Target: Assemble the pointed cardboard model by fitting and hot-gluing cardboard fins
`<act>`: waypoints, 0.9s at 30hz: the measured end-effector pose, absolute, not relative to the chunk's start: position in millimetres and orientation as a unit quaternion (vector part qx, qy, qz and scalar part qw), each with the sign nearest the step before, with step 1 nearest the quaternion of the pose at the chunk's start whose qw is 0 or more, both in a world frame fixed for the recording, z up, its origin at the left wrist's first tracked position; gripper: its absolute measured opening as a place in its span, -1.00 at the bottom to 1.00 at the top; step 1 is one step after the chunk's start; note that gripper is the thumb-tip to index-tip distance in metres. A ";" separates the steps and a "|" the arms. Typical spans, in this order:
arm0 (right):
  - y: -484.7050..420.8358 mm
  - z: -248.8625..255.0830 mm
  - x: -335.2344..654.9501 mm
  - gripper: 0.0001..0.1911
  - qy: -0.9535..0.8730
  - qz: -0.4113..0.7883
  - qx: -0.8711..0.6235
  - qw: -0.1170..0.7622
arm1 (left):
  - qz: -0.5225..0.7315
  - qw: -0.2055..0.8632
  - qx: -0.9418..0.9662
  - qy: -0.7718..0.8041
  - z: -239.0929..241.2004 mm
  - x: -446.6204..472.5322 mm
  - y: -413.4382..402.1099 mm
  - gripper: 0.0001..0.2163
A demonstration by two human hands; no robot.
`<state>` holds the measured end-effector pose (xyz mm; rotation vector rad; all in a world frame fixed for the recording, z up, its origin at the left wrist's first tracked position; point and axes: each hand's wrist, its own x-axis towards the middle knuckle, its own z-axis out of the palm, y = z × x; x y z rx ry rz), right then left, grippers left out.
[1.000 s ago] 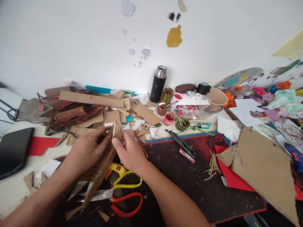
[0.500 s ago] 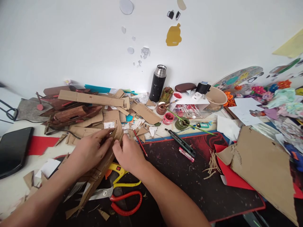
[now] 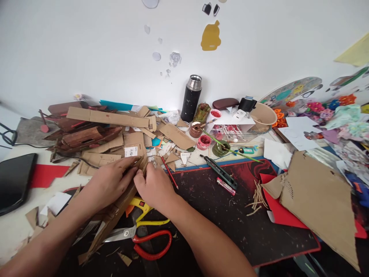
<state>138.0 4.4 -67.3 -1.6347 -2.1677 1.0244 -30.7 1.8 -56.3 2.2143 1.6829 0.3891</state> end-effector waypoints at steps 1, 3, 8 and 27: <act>4.3 -67.1 137.9 -0.77 -0.742 0.352 -0.559 0.115 | 0.136 0.169 0.779 0.588 -56.0 -31.2 1.8 -0.70; 4.0 -66.9 137.8 -0.75 -0.743 0.355 -0.557 0.108 | 0.133 0.176 0.781 0.584 -55.4 -32.1 1.9 -0.71; 3.1 -66.3 137.4 -0.74 -0.745 0.362 -0.552 0.100 | 0.144 0.196 0.783 0.573 -57.0 -35.9 -0.1 -0.71; 2.9 -66.1 136.4 -0.67 -0.741 0.379 -0.547 0.094 | 0.140 0.199 0.773 0.586 -54.4 -36.9 -3.2 -0.67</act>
